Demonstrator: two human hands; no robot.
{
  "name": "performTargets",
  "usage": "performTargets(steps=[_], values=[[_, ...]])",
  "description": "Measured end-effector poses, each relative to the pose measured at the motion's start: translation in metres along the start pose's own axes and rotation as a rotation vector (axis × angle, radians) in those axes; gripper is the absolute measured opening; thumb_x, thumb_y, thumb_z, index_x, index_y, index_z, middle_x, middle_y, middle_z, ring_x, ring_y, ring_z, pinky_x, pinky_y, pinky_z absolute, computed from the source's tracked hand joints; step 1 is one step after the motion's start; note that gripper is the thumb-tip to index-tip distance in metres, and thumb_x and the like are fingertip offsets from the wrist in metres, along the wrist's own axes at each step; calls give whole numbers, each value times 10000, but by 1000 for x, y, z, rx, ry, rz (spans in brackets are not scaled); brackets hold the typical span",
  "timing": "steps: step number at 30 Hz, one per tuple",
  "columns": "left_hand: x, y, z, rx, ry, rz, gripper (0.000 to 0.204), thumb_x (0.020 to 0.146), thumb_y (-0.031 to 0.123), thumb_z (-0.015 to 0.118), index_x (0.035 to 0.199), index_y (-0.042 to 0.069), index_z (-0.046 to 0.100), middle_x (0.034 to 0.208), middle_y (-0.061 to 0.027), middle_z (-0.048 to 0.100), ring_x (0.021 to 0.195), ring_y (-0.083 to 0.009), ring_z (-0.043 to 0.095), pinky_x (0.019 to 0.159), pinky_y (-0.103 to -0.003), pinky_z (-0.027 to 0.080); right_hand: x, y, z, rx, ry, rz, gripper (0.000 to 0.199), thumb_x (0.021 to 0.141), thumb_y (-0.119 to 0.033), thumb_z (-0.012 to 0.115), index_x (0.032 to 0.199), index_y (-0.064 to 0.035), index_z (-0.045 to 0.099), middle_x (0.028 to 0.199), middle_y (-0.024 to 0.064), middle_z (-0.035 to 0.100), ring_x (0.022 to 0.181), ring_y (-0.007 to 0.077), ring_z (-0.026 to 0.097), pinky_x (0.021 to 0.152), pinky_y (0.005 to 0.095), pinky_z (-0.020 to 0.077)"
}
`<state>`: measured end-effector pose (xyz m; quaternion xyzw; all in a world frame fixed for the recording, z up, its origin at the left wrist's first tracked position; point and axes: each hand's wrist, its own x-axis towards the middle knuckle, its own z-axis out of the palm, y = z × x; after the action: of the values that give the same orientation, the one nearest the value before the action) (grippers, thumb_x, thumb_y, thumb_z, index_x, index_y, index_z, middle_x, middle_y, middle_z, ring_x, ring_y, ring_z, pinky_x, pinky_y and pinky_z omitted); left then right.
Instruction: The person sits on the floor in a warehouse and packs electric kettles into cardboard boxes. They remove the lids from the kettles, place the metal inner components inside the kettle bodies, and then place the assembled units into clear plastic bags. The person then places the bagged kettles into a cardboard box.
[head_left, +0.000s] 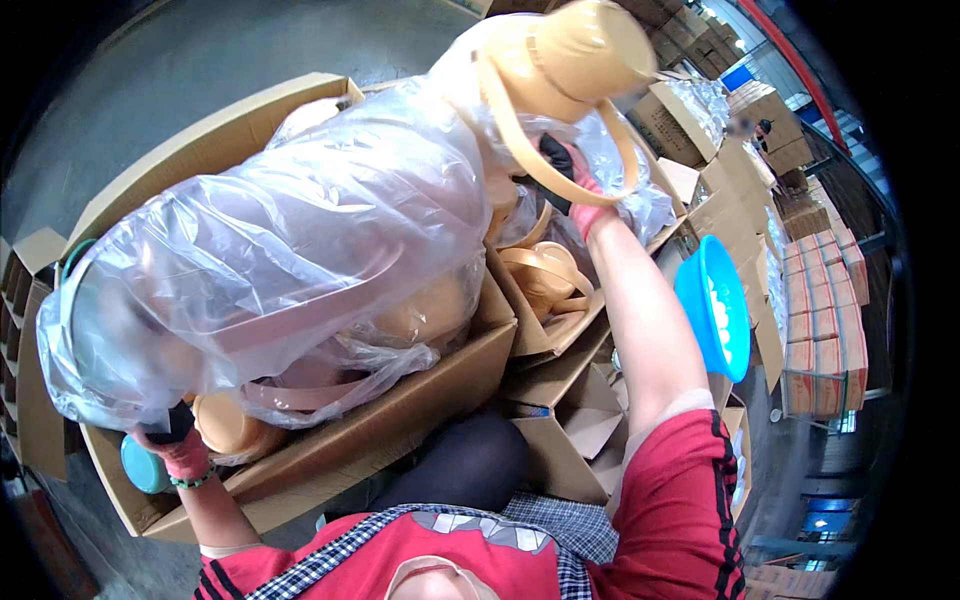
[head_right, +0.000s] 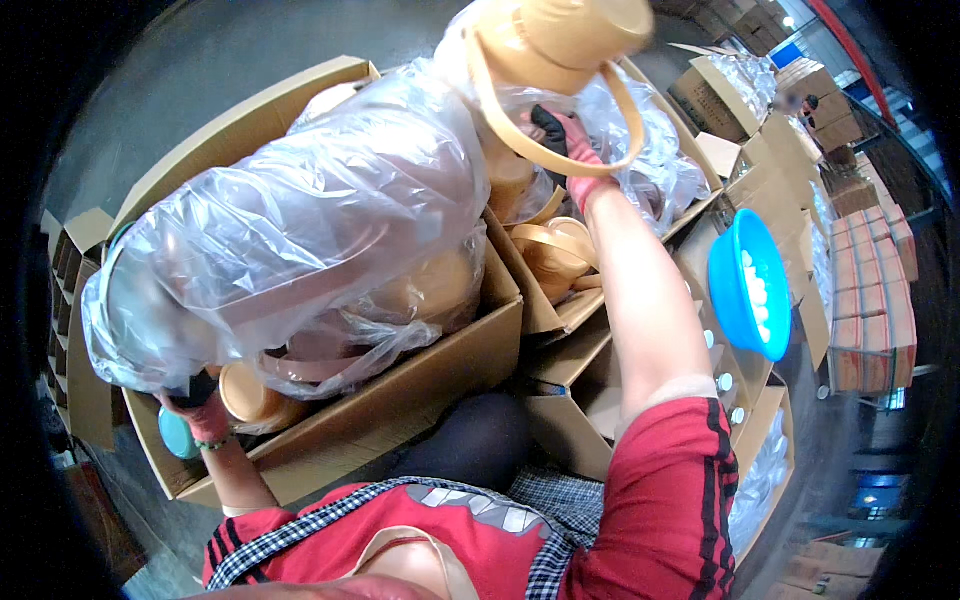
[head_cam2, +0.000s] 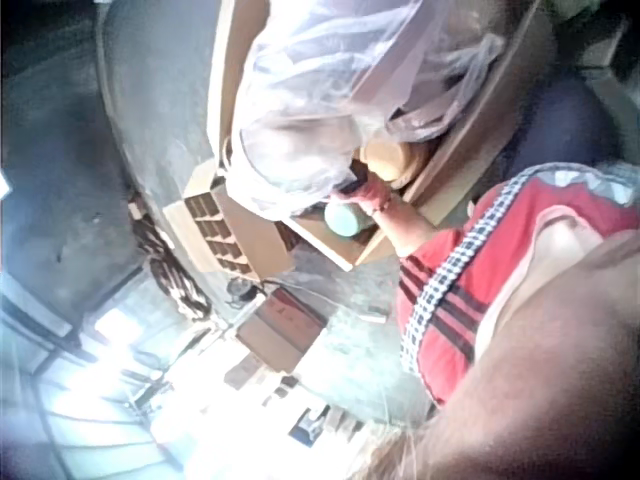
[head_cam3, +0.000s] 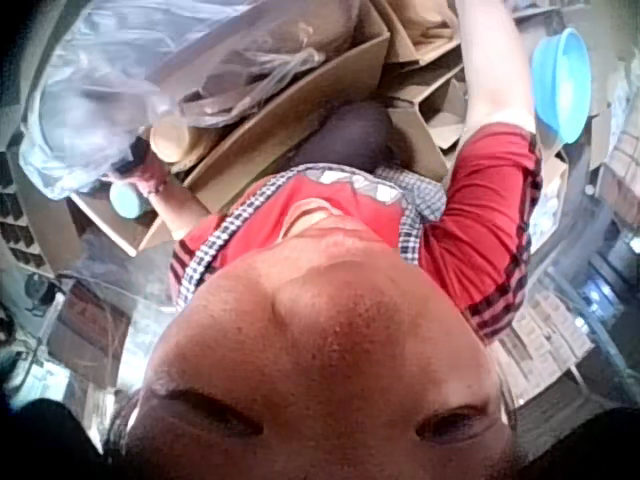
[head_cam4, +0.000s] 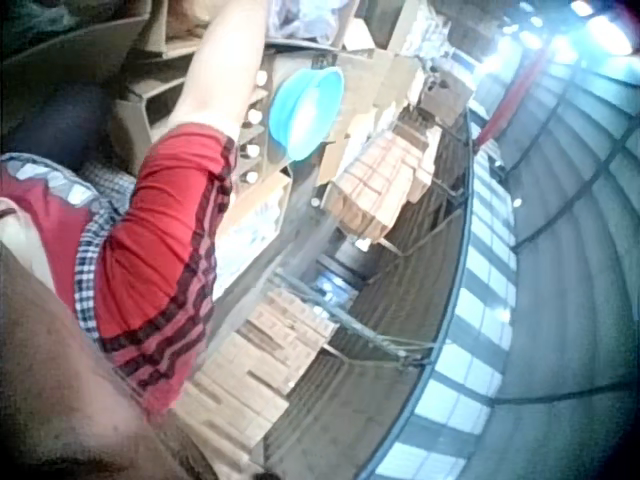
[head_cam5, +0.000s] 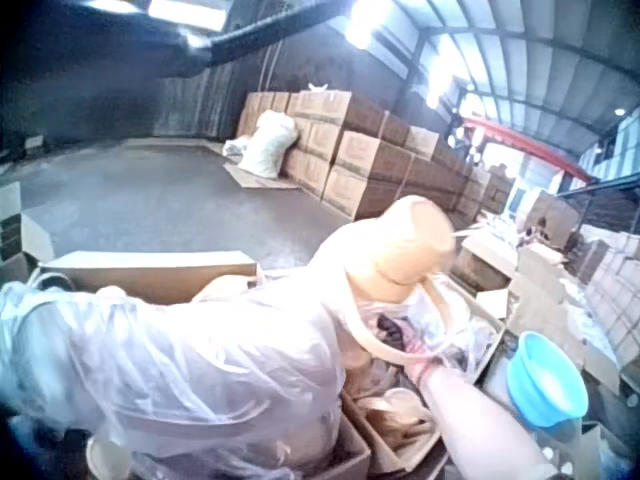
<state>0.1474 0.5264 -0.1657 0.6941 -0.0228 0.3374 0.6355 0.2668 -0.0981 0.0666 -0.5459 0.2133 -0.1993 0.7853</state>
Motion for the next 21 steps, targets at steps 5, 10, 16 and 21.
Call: performTargets(steps=[5, 10, 16, 21], values=[[11, -1, -32, 1237, -190, 281, 474, 807, 418, 456, 1186, 135, 418, 1205, -10, 458, 1126, -191, 394, 963, -413, 231, 56, -6, 8, -754, -130, 29, 371, 800, -339, 497, 978, -21, 570, 1015, 154, 575, 950, 266, 550, 825, 365, 435], [6, 15, -39, 1239, -204, 348, 461, 793, 373, 488, 1170, 116, 426, 1182, -23, 472, 1106, -196, 409, 948, -403, 254, 87, 11, 30, -1684, -290, -172, 386, 794, -348, 506, 992, -23, 570, 1026, 162, 571, 966, 260, 546, 829, 354, 426], [6, 20, -30, 1206, -231, 381, 449, 775, 319, 528, 1152, 92, 435, 1154, -39, 490, 1082, -201, 427, 929, -392, 281, 99, 78, -34, -1680, -27, -298, 313, 770, -252, 555, 990, -29, 558, 980, 199, 568, 956, 328, 533, 791, 369, 422], [10, 24, -25, 1163, -219, 405, 443, 760, 274, 561, 1137, 73, 443, 1131, -53, 504, 1062, -206, 441, 914, -382, 304, 48, 81, -46, -1352, -58, -444, 425, 718, -304, 619, 1026, -23, 535, 1007, 214, 539, 974, 333, 501, 832, 365, 397]])
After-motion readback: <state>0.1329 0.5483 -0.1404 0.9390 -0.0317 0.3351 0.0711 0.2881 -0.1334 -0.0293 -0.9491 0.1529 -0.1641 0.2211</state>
